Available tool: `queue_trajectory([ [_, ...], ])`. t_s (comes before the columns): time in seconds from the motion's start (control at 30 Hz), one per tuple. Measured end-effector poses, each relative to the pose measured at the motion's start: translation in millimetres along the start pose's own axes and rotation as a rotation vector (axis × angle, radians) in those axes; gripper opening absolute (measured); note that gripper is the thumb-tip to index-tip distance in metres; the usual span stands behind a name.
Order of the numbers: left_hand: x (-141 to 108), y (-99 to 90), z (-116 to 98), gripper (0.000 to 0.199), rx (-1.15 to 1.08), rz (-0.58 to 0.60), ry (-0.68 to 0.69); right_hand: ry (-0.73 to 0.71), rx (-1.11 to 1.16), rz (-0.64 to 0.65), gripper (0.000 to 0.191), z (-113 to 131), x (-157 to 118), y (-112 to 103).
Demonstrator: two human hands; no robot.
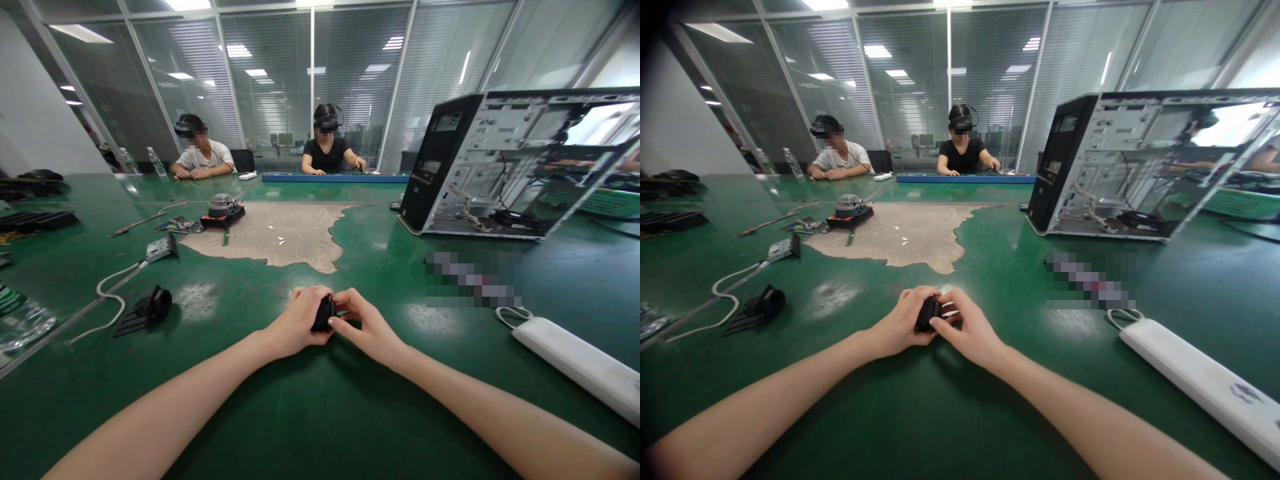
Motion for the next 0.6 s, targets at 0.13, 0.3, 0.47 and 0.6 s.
queue_trajectory([
  [0.13,-0.3,-0.2,-0.4,0.061,0.005,-0.009,0.006,-0.127,-0.062,-0.077,0.011,12.6,-4.7,-6.3],
  [0.3,-0.7,-0.1,0.9,0.06,0.0,-0.019,0.001,-0.031,-0.056,-0.074,0.024,2.0,-1.0,-4.6],
  [0.47,-0.3,0.1,0.5,0.06,-0.01,-0.011,-0.004,-0.077,-0.057,-0.041,0.022,5.6,-2.5,-2.7],
  [0.6,0.4,-0.7,-1.4,0.059,-0.007,-0.014,0.004,-0.104,-0.084,-0.101,0.01,10.9,-2.7,-8.5],
])
Point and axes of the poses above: each hand's wrist, its own x-axis towards the middle knuckle, its own y-axis out of the palm, z = x × y, the point moved 9 cm from there along x, towards the middle knuckle, and after that the axes turned 11 degrees about y, right-handed, at the moved point
